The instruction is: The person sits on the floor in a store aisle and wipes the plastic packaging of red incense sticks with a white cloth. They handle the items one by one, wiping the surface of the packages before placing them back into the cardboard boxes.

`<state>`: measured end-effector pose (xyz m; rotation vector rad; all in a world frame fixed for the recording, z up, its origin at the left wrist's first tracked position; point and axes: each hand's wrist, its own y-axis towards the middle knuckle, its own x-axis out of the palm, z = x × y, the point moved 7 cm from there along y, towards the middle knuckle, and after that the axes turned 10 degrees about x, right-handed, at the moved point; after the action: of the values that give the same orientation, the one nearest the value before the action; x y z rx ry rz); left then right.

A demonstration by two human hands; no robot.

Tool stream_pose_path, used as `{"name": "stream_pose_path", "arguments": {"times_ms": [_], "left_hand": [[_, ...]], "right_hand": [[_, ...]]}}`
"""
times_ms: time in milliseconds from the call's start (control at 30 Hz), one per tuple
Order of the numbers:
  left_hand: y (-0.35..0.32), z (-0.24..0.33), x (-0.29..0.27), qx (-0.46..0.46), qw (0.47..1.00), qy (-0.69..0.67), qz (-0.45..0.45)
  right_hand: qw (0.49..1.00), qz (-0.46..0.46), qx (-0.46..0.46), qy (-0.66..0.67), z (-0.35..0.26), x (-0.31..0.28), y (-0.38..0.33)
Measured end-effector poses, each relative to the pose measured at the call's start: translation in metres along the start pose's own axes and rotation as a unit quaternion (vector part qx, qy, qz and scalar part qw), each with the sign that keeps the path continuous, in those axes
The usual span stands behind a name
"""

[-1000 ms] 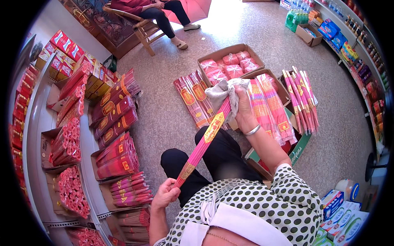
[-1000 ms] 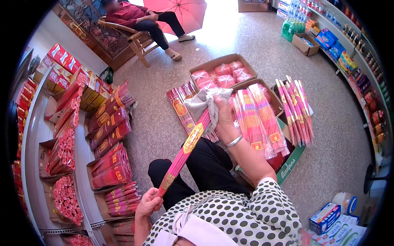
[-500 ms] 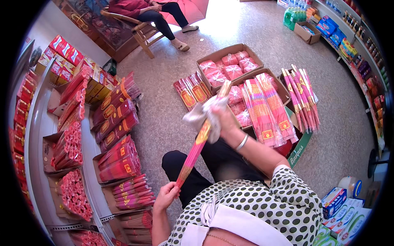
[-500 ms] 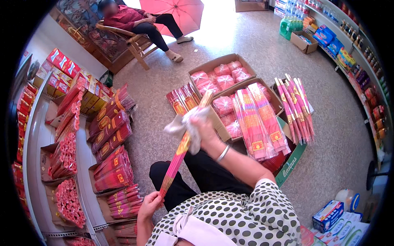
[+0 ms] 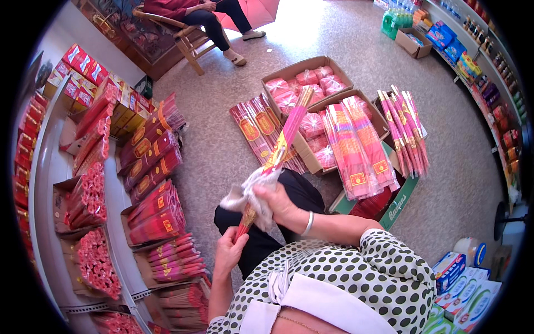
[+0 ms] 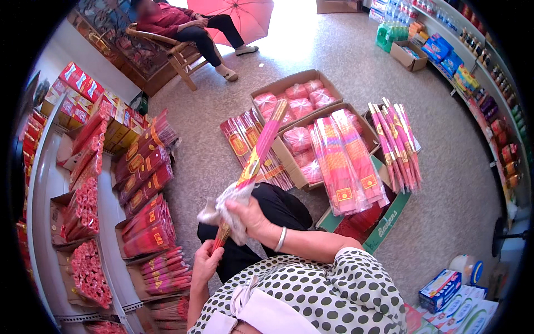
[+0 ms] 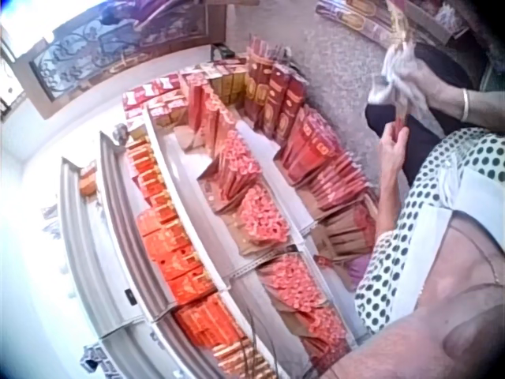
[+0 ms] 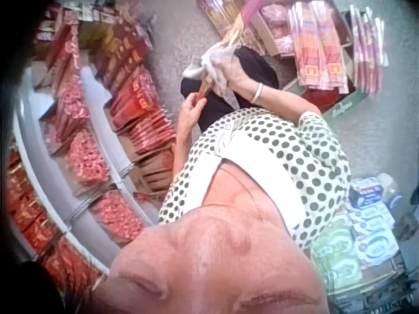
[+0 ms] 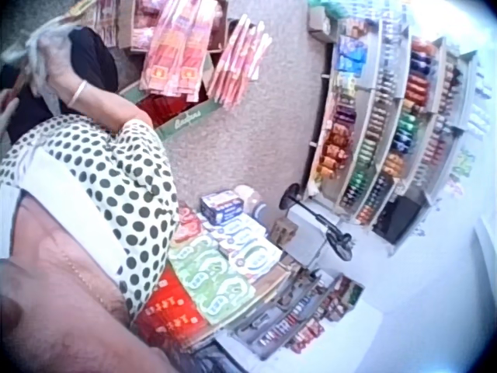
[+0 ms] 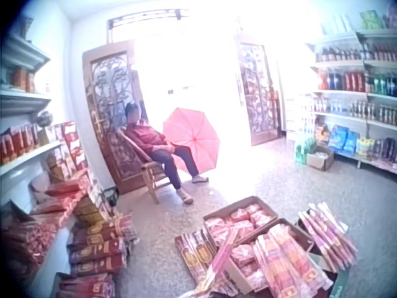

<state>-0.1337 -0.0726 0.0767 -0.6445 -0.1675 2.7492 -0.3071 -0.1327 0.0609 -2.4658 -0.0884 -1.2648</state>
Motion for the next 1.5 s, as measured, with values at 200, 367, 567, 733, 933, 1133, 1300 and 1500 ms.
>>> {"name": "stream_pose_path", "arguments": {"times_ms": [200,367,567,733,933,1133,1300,1500], "left_hand": [[-0.030,-0.018,0.003,-0.148,0.948,-0.237,-0.154],[-0.051,-0.039,-0.014,-0.137,0.951,-0.225,-0.164],[-0.017,-0.024,0.002,-0.098,0.966,-0.210,-0.113],[0.001,-0.003,0.011,-0.053,0.980,-0.183,-0.063],[-0.039,-0.035,-0.015,-0.109,0.940,-0.298,-0.126],[-0.037,-0.027,-0.004,-0.095,0.946,-0.271,-0.151],[-0.005,-0.006,0.022,-0.091,0.942,-0.288,-0.144],[-0.015,-0.008,0.020,-0.092,0.938,-0.296,-0.153]], "right_hand": [[0.994,0.049,-0.094,-0.006,-0.055,-0.028,0.016],[0.978,0.106,-0.181,0.016,-0.140,-0.055,0.027],[0.993,0.057,-0.105,0.012,-0.055,-0.025,0.019],[1.000,0.007,0.028,0.006,0.016,-0.001,0.004],[0.987,0.083,-0.140,0.015,-0.115,-0.040,0.039],[0.985,0.078,-0.145,0.040,-0.126,-0.041,0.034],[1.000,0.003,0.003,-0.020,0.002,-0.013,0.013],[1.000,0.018,-0.013,-0.009,-0.023,-0.016,0.022]]}}
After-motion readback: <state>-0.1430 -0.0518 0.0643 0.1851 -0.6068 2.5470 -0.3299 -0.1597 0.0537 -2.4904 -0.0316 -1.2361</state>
